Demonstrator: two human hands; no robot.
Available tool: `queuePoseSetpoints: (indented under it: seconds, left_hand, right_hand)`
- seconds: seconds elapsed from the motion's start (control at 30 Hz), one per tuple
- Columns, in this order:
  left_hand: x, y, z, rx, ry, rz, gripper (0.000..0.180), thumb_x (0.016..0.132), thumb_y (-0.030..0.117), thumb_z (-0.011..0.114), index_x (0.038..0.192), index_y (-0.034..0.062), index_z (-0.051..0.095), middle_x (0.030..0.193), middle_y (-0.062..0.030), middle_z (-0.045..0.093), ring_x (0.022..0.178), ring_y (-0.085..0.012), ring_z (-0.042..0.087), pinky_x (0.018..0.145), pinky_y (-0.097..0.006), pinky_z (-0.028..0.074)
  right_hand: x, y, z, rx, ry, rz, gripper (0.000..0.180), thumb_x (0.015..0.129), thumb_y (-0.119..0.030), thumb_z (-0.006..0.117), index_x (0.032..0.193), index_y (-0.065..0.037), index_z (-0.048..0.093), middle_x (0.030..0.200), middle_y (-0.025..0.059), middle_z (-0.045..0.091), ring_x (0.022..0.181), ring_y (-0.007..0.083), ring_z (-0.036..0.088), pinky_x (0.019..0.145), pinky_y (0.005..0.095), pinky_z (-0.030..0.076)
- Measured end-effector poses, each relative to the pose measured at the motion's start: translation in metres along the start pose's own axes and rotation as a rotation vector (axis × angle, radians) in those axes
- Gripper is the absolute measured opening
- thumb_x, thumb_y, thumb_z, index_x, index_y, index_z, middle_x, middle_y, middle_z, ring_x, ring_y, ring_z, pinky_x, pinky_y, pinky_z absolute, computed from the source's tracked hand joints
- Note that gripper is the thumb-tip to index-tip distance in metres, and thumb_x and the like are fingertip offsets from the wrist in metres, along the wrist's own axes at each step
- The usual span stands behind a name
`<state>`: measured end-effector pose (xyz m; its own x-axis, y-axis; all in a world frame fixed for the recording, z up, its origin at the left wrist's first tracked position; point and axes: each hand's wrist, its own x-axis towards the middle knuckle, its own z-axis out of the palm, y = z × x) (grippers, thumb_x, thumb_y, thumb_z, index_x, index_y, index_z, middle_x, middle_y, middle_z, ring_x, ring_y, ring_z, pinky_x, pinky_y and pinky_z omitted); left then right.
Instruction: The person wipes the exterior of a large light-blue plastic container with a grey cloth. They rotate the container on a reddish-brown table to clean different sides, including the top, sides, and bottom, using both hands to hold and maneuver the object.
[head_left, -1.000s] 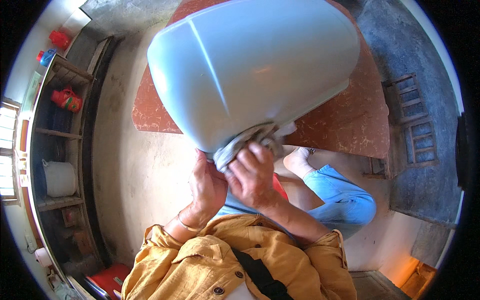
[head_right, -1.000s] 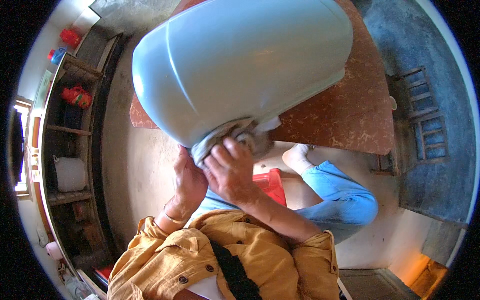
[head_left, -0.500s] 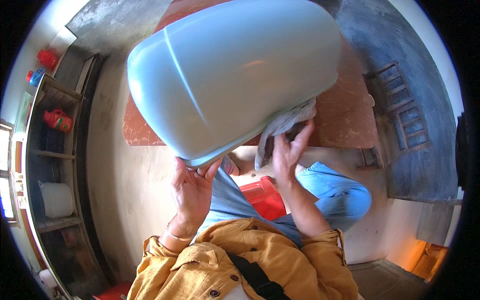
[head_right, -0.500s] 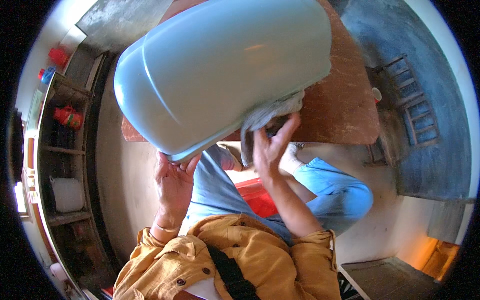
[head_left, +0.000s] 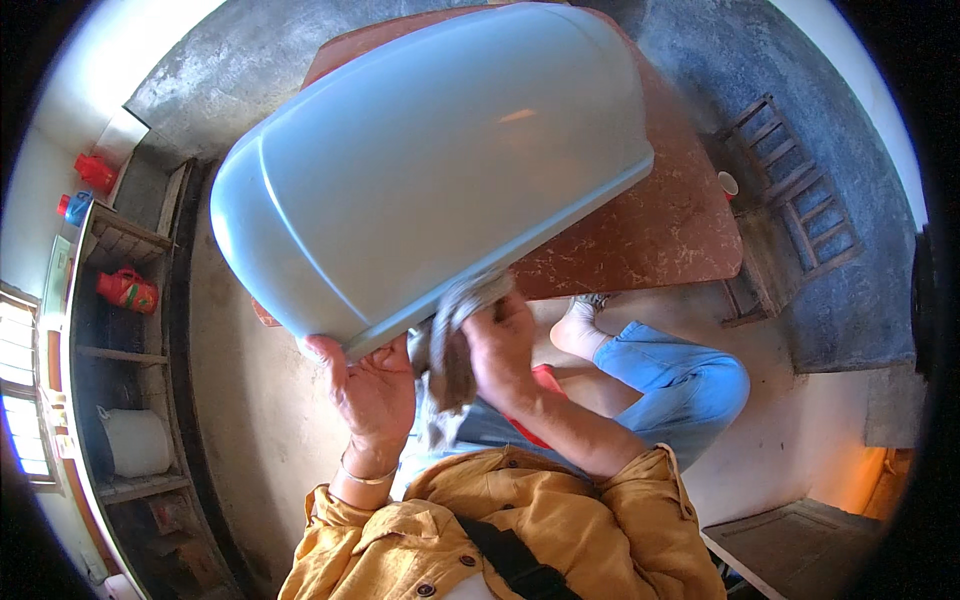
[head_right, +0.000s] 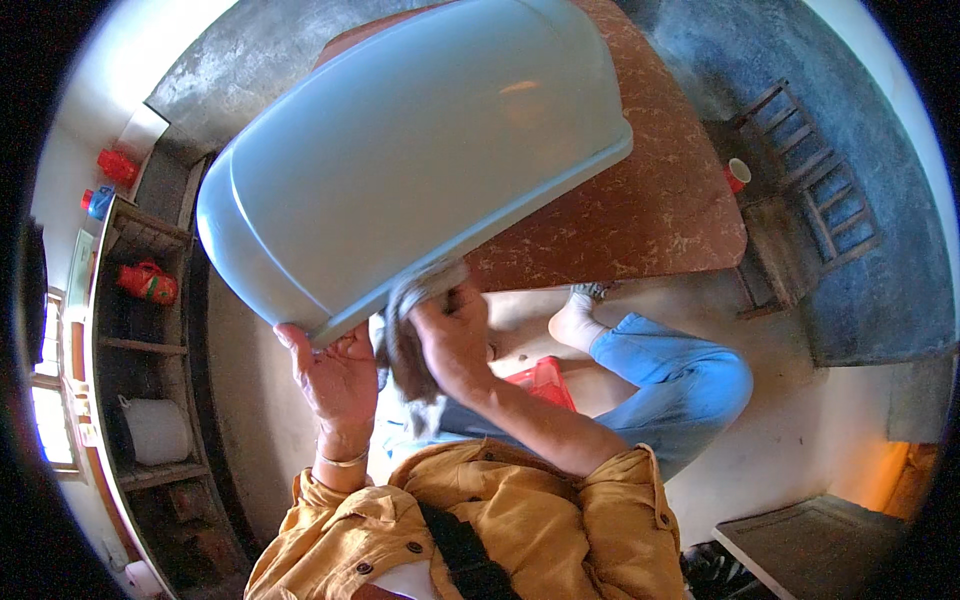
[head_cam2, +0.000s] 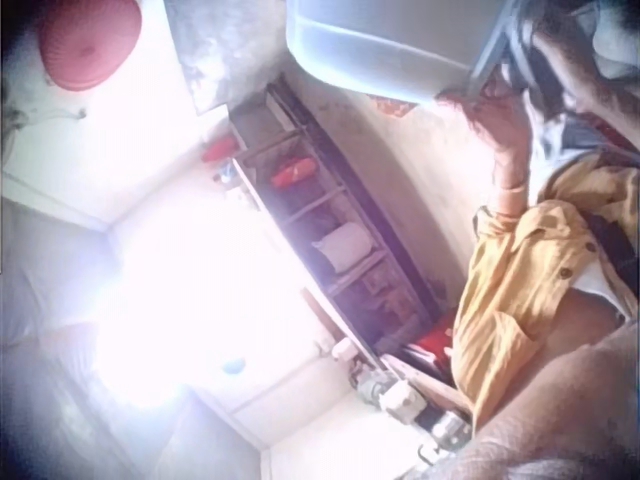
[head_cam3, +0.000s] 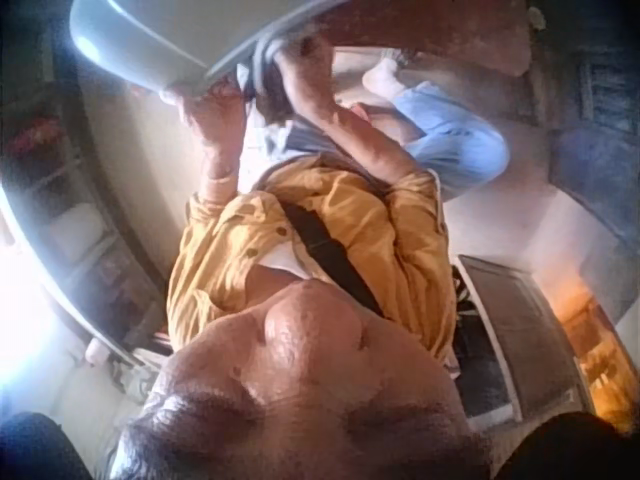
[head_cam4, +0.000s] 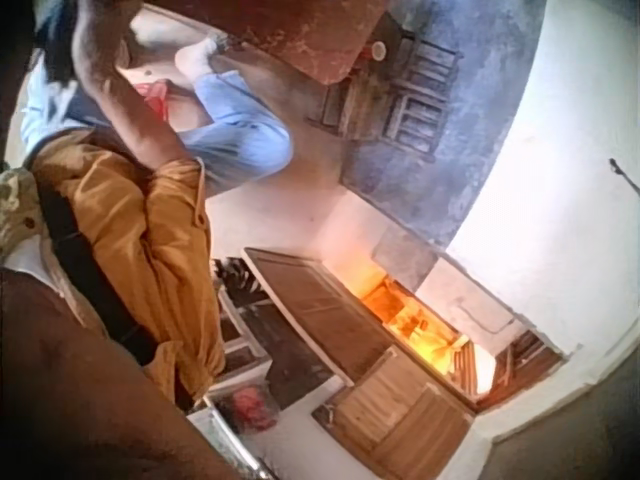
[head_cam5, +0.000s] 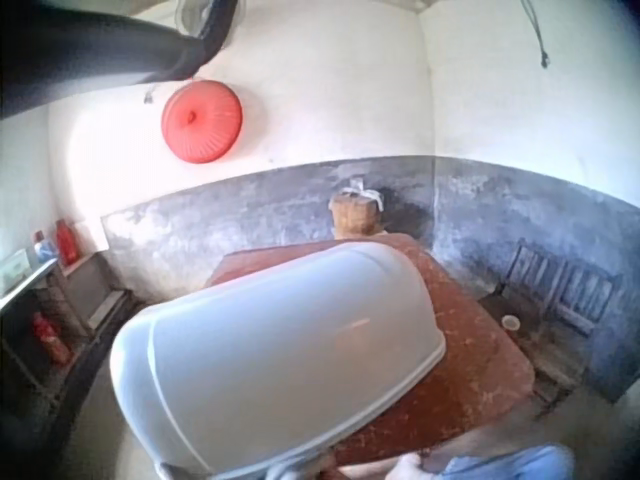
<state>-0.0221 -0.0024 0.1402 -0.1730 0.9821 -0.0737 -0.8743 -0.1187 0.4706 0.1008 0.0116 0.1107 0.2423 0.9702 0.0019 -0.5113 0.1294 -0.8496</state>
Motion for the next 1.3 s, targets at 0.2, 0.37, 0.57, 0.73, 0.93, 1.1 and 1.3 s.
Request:
queuePoseSetpoints:
  seconds: [0.2,0.37,0.57,0.73,0.93,1.1,1.3]
  left_hand:
    - [0.002,0.007,0.001,-0.054,-0.144,0.0,0.049,0.095,0.041,0.051,0.131,0.0084,0.047,0.132,-0.0116,0.054,0.121,-0.024,0.053,0.105,-0.041,0.044]
    - [0.004,-0.017,0.014,0.031,-0.039,-0.026,0.059,0.094,0.049,0.049,0.139,0.0122,0.039,0.138,-0.0049,0.048,0.124,-0.0224,0.049,0.108,-0.039,0.038]
    - [0.009,0.009,0.005,0.105,-0.096,-0.034,0.055,0.094,0.046,0.05,0.135,0.0107,0.042,0.132,-0.0048,0.053,0.118,-0.0221,0.053,0.104,-0.04,0.042]
    - [0.012,0.007,0.011,0.171,-0.092,0.028,0.054,0.093,0.045,0.052,0.133,0.0103,0.043,0.131,-0.0045,0.053,0.118,-0.02,0.053,0.105,-0.037,0.042]
    - [0.011,-0.006,0.012,0.179,-0.072,0.008,0.058,0.092,0.046,0.053,0.136,0.0107,0.041,0.138,-0.0049,0.048,0.125,-0.0212,0.048,0.107,-0.038,0.041]
    - [0.015,0.014,-0.002,0.159,-0.141,-0.035,0.053,0.092,0.041,0.055,0.136,0.0153,0.042,0.131,-0.0084,0.053,0.121,-0.022,0.052,0.103,-0.04,0.045]
    - [0.02,-0.004,0.003,0.2,-0.192,0.058,0.056,0.092,0.047,0.054,0.135,0.0126,0.043,0.129,-0.0041,0.055,0.118,-0.0195,0.054,0.103,-0.035,0.045]
  right_hand:
    - [0.042,-0.04,-0.03,0.215,0.136,-0.043,0.024,0.094,-0.023,0.059,0.108,-0.003,0.059,0.098,0.0056,0.063,0.089,0.0148,0.061,0.077,0.0308,0.053]
    - [0.007,-0.006,0.003,0.103,-0.003,-0.026,0.014,0.09,-0.012,0.063,0.1,-0.003,0.062,0.094,0.0018,0.062,0.083,0.0084,0.057,0.076,0.0239,0.047]
    - [0.034,-0.028,-0.022,0.264,0.098,0.019,0.003,0.087,-0.009,0.062,0.089,-0.008,0.064,0.083,0.002,0.064,0.072,0.0091,0.059,0.065,0.0264,0.051]
    - [0.048,-0.039,-0.033,0.323,0.182,-0.011,0.008,0.088,-0.007,0.058,0.094,-0.003,0.062,0.084,0.0033,0.063,0.071,0.0104,0.06,0.066,0.0269,0.054]
    - [0.015,-0.004,-0.006,0.267,0.048,0.055,0.013,0.084,0.0,0.056,0.095,-0.003,0.062,0.087,0.0052,0.064,0.078,0.0111,0.06,0.073,0.0242,0.049]
    - [0.049,-0.042,-0.056,0.287,0.197,-0.122,0.017,0.091,-0.019,0.058,0.103,-0.008,0.06,0.096,0.003,0.062,0.088,0.0141,0.061,0.08,0.0324,0.053]
    - [0.044,-0.043,-0.045,0.363,0.183,-0.096,0.017,0.086,-0.004,0.059,0.102,-0.005,0.058,0.091,0.0014,0.061,0.077,0.0117,0.06,0.07,0.0288,0.053]
